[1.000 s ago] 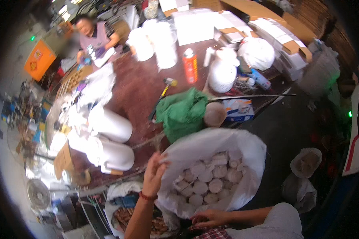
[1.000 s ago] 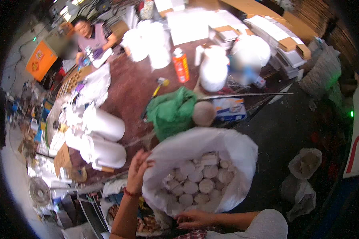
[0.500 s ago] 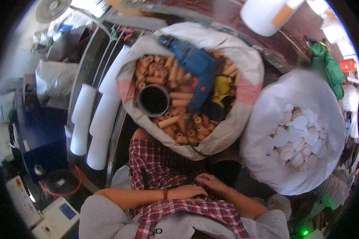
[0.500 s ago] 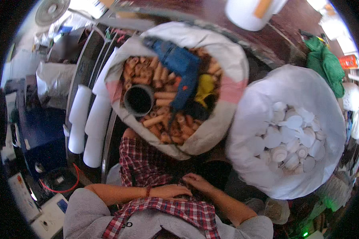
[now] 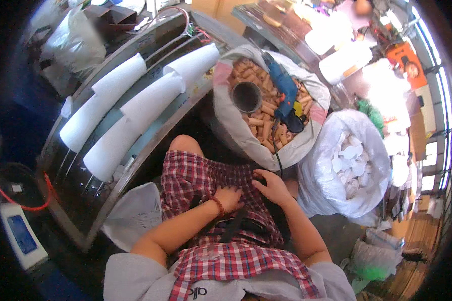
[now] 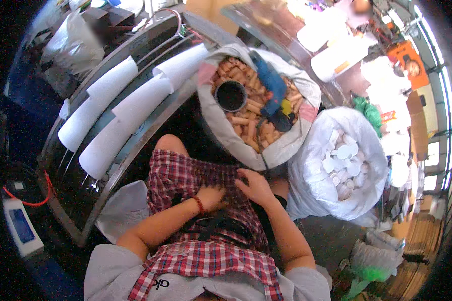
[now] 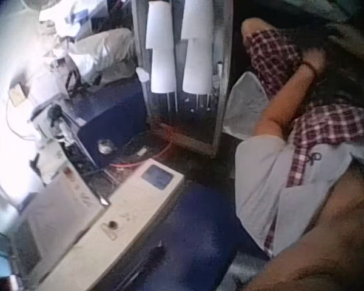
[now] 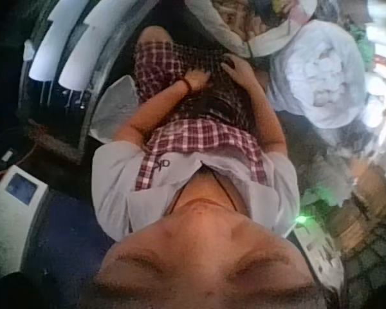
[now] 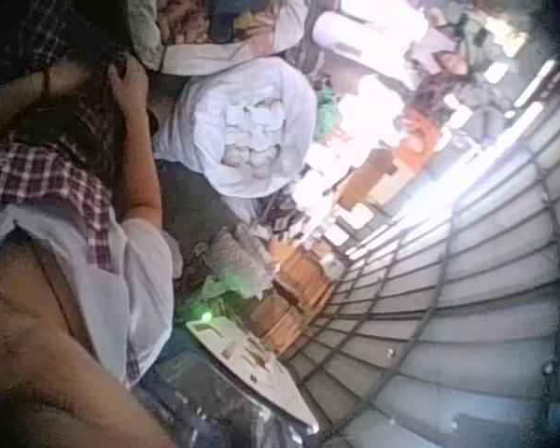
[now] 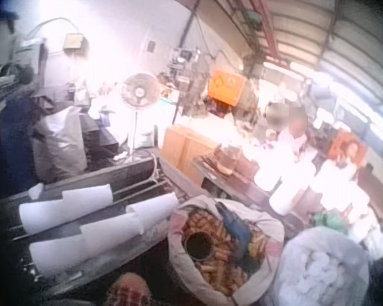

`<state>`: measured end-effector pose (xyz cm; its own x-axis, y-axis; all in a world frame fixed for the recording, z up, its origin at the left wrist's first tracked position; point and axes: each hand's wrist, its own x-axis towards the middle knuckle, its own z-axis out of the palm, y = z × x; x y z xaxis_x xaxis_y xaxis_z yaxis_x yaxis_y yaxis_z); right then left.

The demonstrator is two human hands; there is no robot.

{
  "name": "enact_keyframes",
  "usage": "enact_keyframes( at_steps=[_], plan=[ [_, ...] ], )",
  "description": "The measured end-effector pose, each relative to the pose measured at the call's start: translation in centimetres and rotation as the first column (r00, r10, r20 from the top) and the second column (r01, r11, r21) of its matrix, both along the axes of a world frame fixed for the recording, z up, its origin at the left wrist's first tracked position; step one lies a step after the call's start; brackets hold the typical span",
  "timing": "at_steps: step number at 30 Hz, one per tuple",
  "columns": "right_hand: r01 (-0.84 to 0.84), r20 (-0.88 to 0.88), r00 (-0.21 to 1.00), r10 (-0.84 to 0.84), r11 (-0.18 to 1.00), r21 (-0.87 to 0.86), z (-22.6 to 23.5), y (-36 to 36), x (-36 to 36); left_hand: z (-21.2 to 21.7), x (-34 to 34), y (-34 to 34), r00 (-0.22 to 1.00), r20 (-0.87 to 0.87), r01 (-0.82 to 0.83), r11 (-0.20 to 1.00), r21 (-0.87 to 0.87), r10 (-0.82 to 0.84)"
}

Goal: The person assembles white plastic components by drilling a hole into a white funnel-shaped piece and then inserting a wooden peg or handle into it, repeating the process with multiple units.

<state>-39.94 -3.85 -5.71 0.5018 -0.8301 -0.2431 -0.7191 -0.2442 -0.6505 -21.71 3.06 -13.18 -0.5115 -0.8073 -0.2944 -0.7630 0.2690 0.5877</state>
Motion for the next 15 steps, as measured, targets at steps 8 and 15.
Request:
enact_keyframes(
  at_steps=[8,15],
  plan=[
    [0.097,-0.690,0.695,-0.201,0.977,-0.187,0.7,-3.8,4.4,0.5,0.7,1.2,0.938,-0.179,0.329,0.922,0.204,-0.296],
    [0.164,-0.646,0.763,-0.038,0.977,0.136,-0.3,-8.0,3.6,0.5,2.4,1.8,0.922,-0.256,0.334,0.930,0.152,-0.290]
  ],
)
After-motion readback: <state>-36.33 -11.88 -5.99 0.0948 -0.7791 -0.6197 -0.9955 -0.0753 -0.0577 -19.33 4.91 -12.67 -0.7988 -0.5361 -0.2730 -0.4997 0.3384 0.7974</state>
